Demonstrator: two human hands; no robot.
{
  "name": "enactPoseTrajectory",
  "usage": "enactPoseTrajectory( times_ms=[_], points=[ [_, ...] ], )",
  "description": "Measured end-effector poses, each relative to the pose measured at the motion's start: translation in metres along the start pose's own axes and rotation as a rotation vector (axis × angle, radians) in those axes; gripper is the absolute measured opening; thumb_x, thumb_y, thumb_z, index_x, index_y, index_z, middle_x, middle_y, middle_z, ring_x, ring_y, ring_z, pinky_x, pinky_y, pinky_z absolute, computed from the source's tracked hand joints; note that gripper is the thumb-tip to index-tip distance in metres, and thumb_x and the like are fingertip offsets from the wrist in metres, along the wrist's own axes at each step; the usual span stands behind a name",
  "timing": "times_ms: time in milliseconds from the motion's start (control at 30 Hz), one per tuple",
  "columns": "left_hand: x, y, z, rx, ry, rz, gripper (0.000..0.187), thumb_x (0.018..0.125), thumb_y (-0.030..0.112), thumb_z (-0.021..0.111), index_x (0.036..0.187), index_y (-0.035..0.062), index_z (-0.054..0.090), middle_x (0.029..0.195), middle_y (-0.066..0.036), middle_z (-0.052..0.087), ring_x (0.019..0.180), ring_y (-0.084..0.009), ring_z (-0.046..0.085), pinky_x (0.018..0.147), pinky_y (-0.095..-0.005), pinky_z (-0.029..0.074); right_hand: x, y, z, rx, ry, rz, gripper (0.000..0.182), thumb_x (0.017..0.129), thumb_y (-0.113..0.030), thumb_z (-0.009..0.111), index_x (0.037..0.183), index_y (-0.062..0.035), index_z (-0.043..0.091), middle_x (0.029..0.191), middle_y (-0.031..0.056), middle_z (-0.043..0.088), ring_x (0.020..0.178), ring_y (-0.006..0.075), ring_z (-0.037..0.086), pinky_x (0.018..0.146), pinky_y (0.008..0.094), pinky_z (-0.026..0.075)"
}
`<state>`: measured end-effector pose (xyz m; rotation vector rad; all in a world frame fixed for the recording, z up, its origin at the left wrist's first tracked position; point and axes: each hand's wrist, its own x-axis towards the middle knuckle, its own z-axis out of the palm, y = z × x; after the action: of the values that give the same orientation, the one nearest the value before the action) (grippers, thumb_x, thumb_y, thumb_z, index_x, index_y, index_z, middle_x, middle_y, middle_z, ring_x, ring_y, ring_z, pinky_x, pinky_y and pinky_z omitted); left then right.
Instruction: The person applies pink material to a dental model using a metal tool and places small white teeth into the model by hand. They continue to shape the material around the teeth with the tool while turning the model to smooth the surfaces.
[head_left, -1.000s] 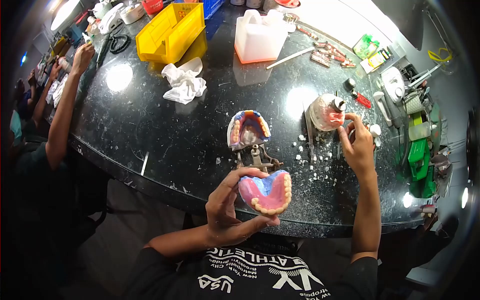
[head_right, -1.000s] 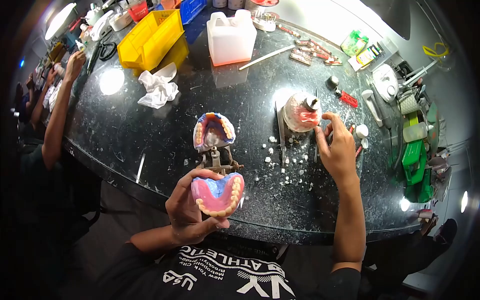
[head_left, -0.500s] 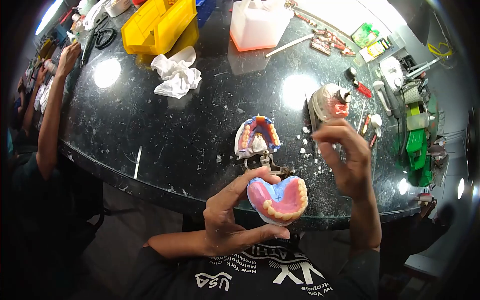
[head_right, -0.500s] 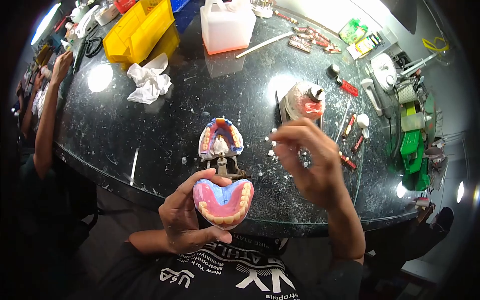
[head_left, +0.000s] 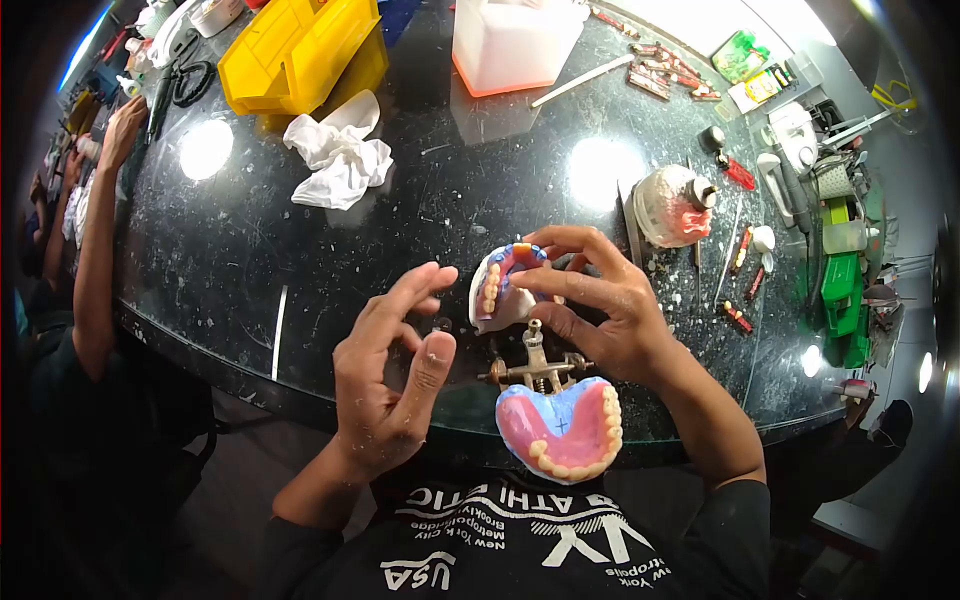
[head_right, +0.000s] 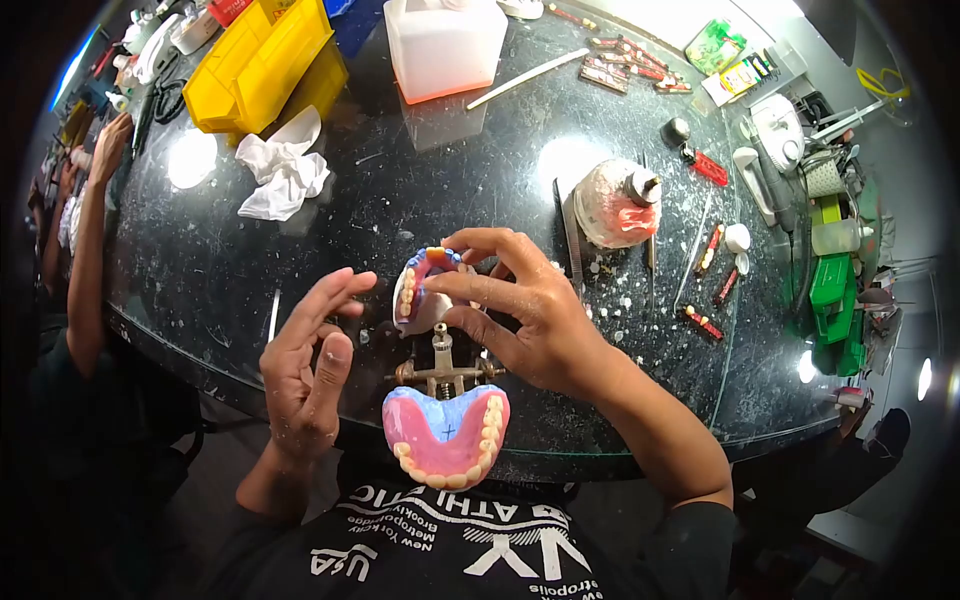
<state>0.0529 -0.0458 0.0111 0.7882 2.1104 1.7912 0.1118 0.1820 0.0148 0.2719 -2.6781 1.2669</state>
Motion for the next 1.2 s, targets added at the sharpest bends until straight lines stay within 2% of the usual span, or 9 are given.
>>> enactPoseTrajectory(
  times_ms=[200, 300, 400, 600, 767, 900, 1000, 1067, 1200],
  points=[
    [0.0, -0.007, 0.007, -0.008, -0.089, 0.105, 0.053, 0.093, 0.026, 0.057, 0.129, -0.0105, 0.046, 0.124, -0.022, 0.058, 0.109, -0.0281, 0.059, 0.08, -0.0305, 0.048, -0.001, 0.005, 0.004, -0.009, 0.008, -0.024, 0.029, 0.082, -0.012, 0.068, 0.111, -0.0146, 0.069, 0.121, 0.0128, 0.054, 0.098, 0.0266, 0.055, 0.084, 0.0373, 0.047],
    [0.001, -0.006, 0.006, 0.005, -0.108, 0.122, 0.054, 0.093, 0.027, 0.057, 0.129, -0.0106, 0.045, 0.124, -0.022, 0.058, 0.11, -0.0284, 0.059, 0.08, -0.0308, 0.048, 0.0, 0.005, 0.005, -0.073, 0.03, -0.051, 0.032, 0.079, -0.01, 0.071, 0.11, -0.0158, 0.071, 0.121, 0.0098, 0.056, 0.097, 0.0216, 0.057, 0.076, 0.0323, 0.047],
    [0.001, -0.006, 0.006, 0.0, -0.11, 0.133, 0.054, 0.093, 0.027, 0.057, 0.129, -0.0105, 0.046, 0.124, -0.022, 0.058, 0.11, -0.0287, 0.059, 0.08, -0.0311, 0.048, -0.001, 0.005, 0.004, -0.049, -0.006, -0.05, 0.033, 0.081, -0.01, 0.068, 0.113, -0.0158, 0.069, 0.122, 0.0134, 0.053, 0.098, 0.0271, 0.055, 0.085, 0.039, 0.046],
    [0.001, -0.006, 0.006, -0.01, -0.111, 0.134, 0.053, 0.092, 0.026, 0.058, 0.128, -0.0106, 0.046, 0.124, -0.023, 0.057, 0.109, -0.0293, 0.059, 0.08, -0.0317, 0.048, 0.0, 0.004, 0.005, -0.067, 0.005, -0.062, 0.032, 0.081, -0.01, 0.067, 0.112, -0.0161, 0.07, 0.122, 0.0134, 0.053, 0.099, 0.0276, 0.054, 0.085, 0.0398, 0.046],
    [-0.008, 0.0, 0.002, -0.036, 0.035, 0.142, 0.051, 0.093, 0.027, 0.057, 0.124, -0.0126, 0.048, 0.118, -0.023, 0.059, 0.089, -0.0205, 0.062, 0.068, -0.0254, 0.047, 0.0, 0.002, 0.004, -0.034, 0.005, -0.03, 0.031, 0.082, -0.01, 0.067, 0.113, -0.0119, 0.067, 0.121, 0.0131, 0.053, 0.097, 0.0272, 0.055, 0.085, 0.0388, 0.046],
    [-0.056, -0.003, 0.027, -0.391, 0.064, 0.159, 0.08, 0.087, 0.04, 0.064, 0.134, -0.0149, 0.03, 0.125, -0.032, 0.046, 0.086, -0.0207, 0.061, 0.053, -0.0214, 0.045, -0.002, 0.003, 0.004, -0.016, 0.079, -0.042, 0.031, 0.082, -0.012, 0.07, 0.112, -0.0073, 0.064, 0.12, 0.0131, 0.054, 0.097, 0.0266, 0.057, 0.084, 0.0363, 0.048],
    [-0.059, 0.007, 0.042, -0.464, -0.182, 0.175, 0.111, 0.073, 0.038, 0.081, 0.144, -0.0086, 0.01, 0.142, -0.033, 0.025, 0.114, -0.029, 0.052, 0.081, -0.033, 0.05, -0.004, -0.008, -0.023, -0.14, 0.268, -0.19, 0.023, 0.08, -0.008, 0.071, 0.1, -0.0026, 0.063, 0.102, 0.0115, 0.061, 0.088, 0.0216, 0.063, 0.074, 0.0316, 0.052],
    [-0.052, 0.015, 0.06, -0.622, -0.165, 0.128, 0.115, 0.07, 0.036, 0.083, 0.145, -0.0058, 0.007, 0.141, -0.029, 0.029, 0.128, -0.0301, 0.039, 0.099, -0.041, 0.041, -0.017, -0.003, -0.054, -0.12, 0.457, -0.195, 0.015, 0.081, -0.004, 0.069, 0.093, -0.0009, 0.062, 0.092, 0.0077, 0.063, 0.076, 0.015, 0.063, 0.066, 0.0266, 0.051],
    [-0.035, 0.023, 0.07, -0.344, -0.025, 0.176, 0.078, 0.075, 0.023, 0.08, 0.13, -0.0081, 0.035, 0.111, -0.017, 0.055, 0.102, -0.0238, 0.06, 0.09, -0.0338, 0.047, -0.051, 0.022, -0.105, -0.297, 0.562, 0.292, 0.012, 0.084, 0.001, 0.063, 0.095, -0.0013, 0.062, 0.08, 0.0016, 0.06, 0.057, 0.0059, 0.05, 0.052, 0.021, 0.039]
  ],
)
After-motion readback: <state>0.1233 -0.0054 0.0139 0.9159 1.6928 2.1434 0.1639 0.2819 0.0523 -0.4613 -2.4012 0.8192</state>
